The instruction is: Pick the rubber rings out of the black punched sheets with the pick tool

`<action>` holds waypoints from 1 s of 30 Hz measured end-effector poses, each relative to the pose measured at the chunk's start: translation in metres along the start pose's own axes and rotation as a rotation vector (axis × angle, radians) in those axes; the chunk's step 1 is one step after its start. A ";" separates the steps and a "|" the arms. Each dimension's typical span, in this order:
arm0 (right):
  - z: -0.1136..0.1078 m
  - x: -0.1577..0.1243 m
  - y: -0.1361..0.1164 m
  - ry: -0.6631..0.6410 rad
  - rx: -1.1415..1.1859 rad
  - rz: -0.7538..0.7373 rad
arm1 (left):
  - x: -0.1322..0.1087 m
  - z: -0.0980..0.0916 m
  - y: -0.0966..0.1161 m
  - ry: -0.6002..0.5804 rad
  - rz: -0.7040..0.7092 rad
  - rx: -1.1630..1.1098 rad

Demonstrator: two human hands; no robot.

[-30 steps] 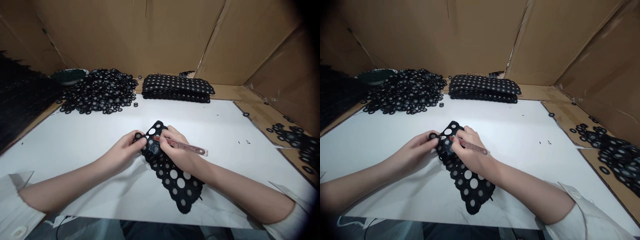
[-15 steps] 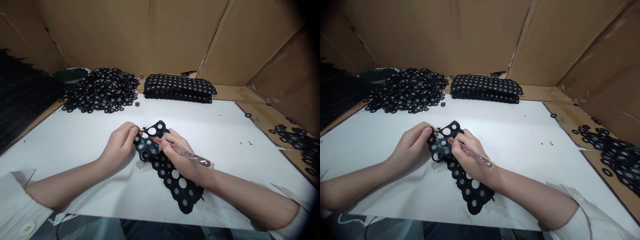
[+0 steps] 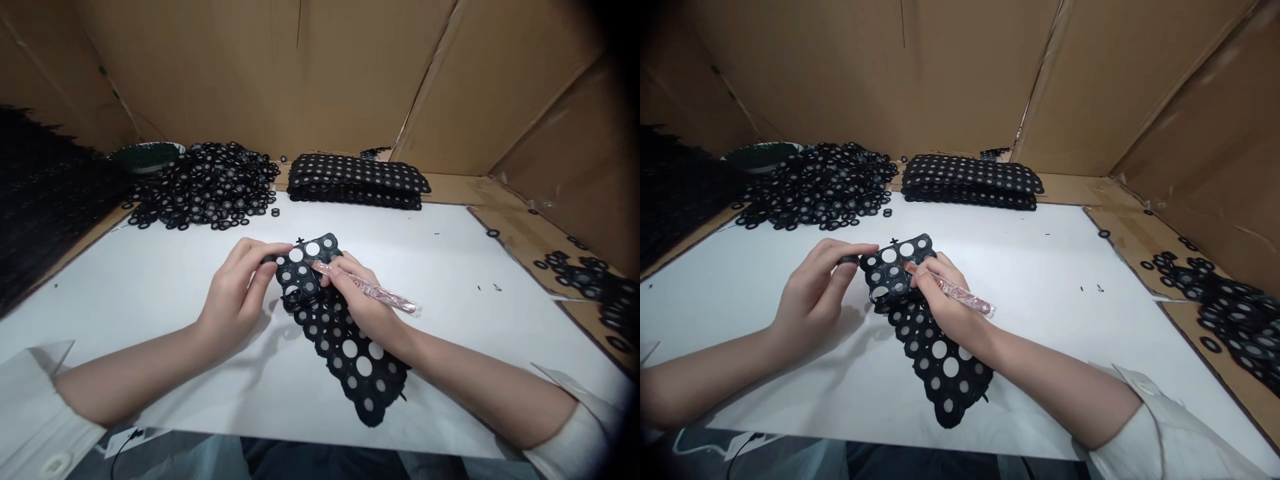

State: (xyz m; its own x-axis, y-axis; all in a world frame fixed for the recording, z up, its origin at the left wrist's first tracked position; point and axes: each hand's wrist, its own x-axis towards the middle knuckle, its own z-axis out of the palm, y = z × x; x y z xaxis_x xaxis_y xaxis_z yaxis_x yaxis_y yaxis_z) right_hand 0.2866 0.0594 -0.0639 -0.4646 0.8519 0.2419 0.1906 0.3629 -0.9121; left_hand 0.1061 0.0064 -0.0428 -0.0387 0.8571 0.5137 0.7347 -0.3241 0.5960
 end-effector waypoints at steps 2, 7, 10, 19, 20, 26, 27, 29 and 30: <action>0.000 0.001 0.002 -0.014 0.018 0.006 | -0.006 0.000 0.004 -0.030 0.051 0.009; 0.001 0.000 0.003 0.000 0.006 -0.033 | -0.008 0.000 -0.002 0.034 -0.015 -0.107; 0.002 -0.001 -0.001 -0.019 -0.038 -0.048 | -0.008 0.002 -0.001 0.086 -0.041 -0.194; 0.004 -0.008 -0.009 -0.196 -0.339 -0.252 | -0.014 0.006 0.012 -0.043 0.046 -0.204; 0.004 -0.008 -0.009 -0.210 -0.367 -0.276 | -0.014 0.006 0.011 -0.053 0.032 -0.223; 0.002 -0.008 -0.006 -0.277 -0.447 -0.356 | -0.015 0.007 0.008 -0.084 0.045 -0.260; 0.002 -0.008 -0.006 -0.288 -0.448 -0.372 | -0.015 0.008 0.008 -0.084 0.058 -0.245; 0.002 -0.008 -0.005 -0.301 -0.448 -0.403 | -0.016 0.008 0.008 -0.091 0.086 -0.203; 0.002 -0.008 -0.005 -0.307 -0.446 -0.415 | -0.016 0.008 0.008 -0.096 0.097 -0.179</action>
State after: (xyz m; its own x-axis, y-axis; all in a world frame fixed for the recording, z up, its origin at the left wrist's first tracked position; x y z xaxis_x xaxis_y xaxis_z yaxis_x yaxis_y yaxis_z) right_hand 0.2877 0.0502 -0.0617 -0.7879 0.4868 0.3771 0.2517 0.8135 -0.5243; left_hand 0.1176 -0.0066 -0.0510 0.0972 0.8500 0.5178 0.5999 -0.4651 0.6510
